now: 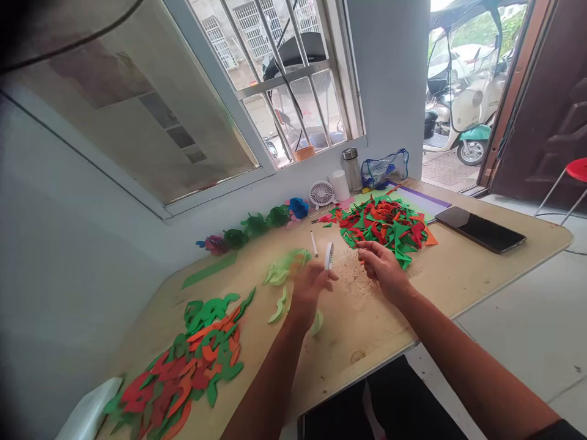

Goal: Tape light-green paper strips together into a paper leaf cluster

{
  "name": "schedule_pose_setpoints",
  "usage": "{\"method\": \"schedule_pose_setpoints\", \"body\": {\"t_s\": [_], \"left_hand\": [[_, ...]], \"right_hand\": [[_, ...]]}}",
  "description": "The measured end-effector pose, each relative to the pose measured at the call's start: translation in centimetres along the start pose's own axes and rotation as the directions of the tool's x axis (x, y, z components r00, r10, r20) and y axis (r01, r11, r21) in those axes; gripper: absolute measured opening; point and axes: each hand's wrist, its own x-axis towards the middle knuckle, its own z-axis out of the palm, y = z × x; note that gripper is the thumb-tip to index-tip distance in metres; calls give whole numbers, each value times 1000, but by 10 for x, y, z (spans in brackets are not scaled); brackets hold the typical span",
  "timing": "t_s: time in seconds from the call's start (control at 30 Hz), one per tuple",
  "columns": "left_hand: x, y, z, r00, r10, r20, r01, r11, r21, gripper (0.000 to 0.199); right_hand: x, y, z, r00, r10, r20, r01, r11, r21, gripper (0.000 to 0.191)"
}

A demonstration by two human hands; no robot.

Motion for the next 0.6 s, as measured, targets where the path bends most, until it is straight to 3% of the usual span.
{"method": "schedule_pose_setpoints", "body": {"t_s": [0.1, 0.27, 0.6], "left_hand": [[3, -2, -1, 997, 62, -52, -63, 998, -18, 20], [2, -10, -7, 980, 121, -158, -112, 992, 60, 21], [-3, -10, -9, 963, 249, -101, -187, 891, 413, 15]], "right_hand": [[14, -5, 20, 996, 56, 74, -56, 998, -5, 32], [35, 5, 41, 990, 48, 130, -51, 998, 21, 34], [37, 16, 35, 969, 143, 203, -155, 987, 41, 34]]}}
